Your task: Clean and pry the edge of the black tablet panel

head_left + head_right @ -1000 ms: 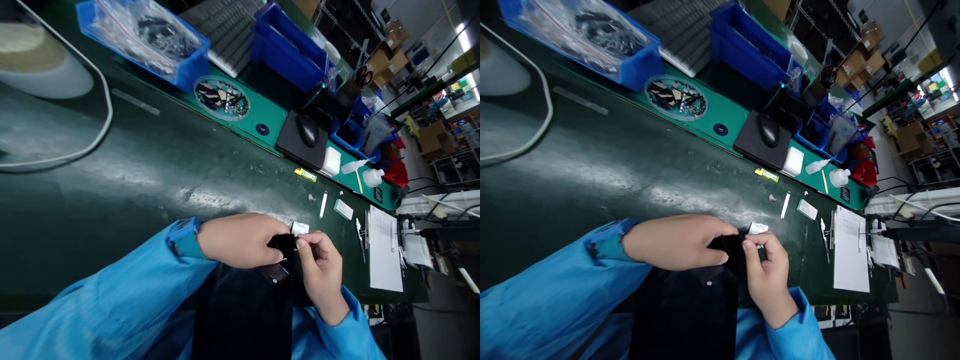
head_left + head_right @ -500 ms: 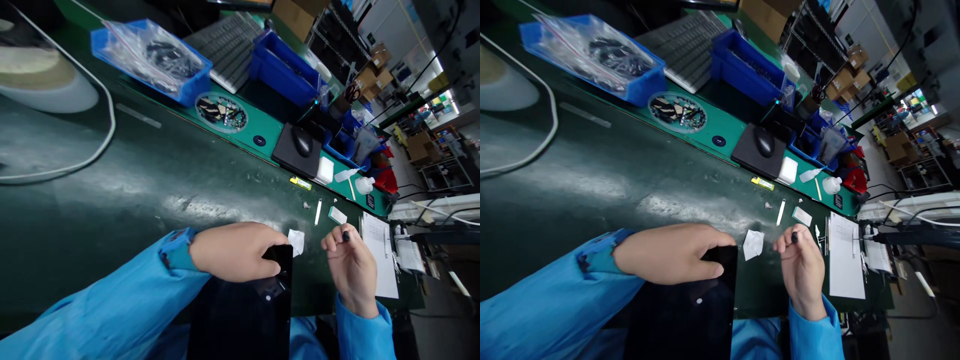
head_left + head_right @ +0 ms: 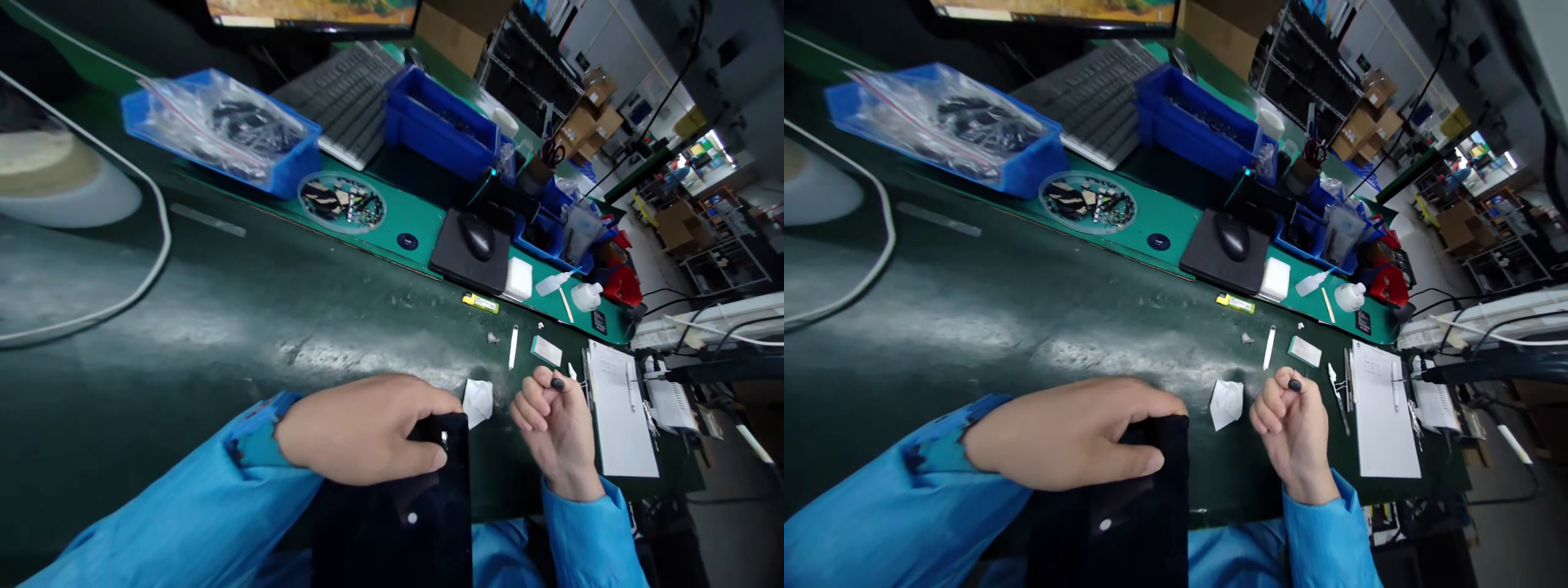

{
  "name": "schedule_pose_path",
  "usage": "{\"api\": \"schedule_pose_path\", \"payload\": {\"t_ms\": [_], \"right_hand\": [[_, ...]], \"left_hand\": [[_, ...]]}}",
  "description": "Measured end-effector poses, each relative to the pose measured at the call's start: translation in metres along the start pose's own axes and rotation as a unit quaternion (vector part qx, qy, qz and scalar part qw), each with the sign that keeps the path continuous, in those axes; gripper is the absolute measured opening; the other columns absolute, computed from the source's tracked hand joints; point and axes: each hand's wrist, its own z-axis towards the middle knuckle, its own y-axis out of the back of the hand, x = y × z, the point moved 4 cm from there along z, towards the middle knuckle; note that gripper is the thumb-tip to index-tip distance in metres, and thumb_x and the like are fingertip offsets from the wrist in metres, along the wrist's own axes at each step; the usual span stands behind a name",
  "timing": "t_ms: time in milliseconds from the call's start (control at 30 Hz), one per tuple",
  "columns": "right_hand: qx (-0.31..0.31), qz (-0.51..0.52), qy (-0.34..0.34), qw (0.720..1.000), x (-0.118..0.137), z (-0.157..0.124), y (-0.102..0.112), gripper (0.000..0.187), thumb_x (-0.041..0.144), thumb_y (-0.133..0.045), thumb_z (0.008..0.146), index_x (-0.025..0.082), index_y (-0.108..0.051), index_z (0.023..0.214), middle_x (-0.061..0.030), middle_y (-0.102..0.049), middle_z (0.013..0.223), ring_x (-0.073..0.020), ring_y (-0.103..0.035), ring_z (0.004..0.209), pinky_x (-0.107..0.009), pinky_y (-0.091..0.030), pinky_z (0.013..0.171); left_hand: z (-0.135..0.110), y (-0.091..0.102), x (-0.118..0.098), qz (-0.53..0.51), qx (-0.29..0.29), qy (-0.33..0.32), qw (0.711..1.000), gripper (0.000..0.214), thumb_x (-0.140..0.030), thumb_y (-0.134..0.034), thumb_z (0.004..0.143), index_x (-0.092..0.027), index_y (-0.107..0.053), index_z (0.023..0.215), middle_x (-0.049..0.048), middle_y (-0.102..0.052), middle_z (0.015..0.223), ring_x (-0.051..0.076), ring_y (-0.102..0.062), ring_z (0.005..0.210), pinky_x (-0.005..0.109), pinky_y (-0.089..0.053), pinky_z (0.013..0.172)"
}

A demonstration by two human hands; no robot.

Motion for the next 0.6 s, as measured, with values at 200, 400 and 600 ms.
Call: {"api": "schedule_pose_path", "payload": {"t_ms": [200,400,600], "right_hand": [[-0.033,0.027,-0.013,0.999,-0.001,0.003,0.005,0.053,0.048,-0.083,0.091,0.021,-0.045,0.065,0.0107,-0.035,0.048,-0.0063,-0.016,0.039,-0.02,-0.034,0.038],[-0.053,0.031,0.015,0.998,0.005,0.005,0.009,0.054,0.05,-0.096,0.079,0.019,-0.053,0.073,0.0116,-0.037,0.055,-0.0037,-0.026,0.041,-0.016,-0.036,0.042],[-0.077,-0.029,0.095,0.992,0.029,0.01,0.022,0.049,0.045,-0.103,0.069,0.019,-0.065,0.087,0.0063,-0.053,0.07,-0.0052,-0.044,0.055,-0.016,-0.044,0.053]], "left_hand": [[0.001,0.001,0.002,-0.022,0.007,0.0,1.0,0.015,-0.033,-0.062,0.088,-0.02,-0.069,0.092,-0.0023,-0.069,0.075,0.014,-0.058,0.062,0.024,-0.036,0.056],[0.002,0.001,0.004,-0.05,0.017,0.012,0.999,0.022,-0.032,-0.063,0.088,-0.022,-0.075,0.103,-0.0008,-0.077,0.084,0.017,-0.067,0.068,0.025,-0.039,0.057],[0.002,-0.001,0.003,-0.074,0.003,0.011,0.997,0.026,-0.031,-0.063,0.086,-0.023,-0.077,0.106,-0.0012,-0.081,0.096,0.02,-0.075,0.081,0.025,-0.052,0.072]]}}
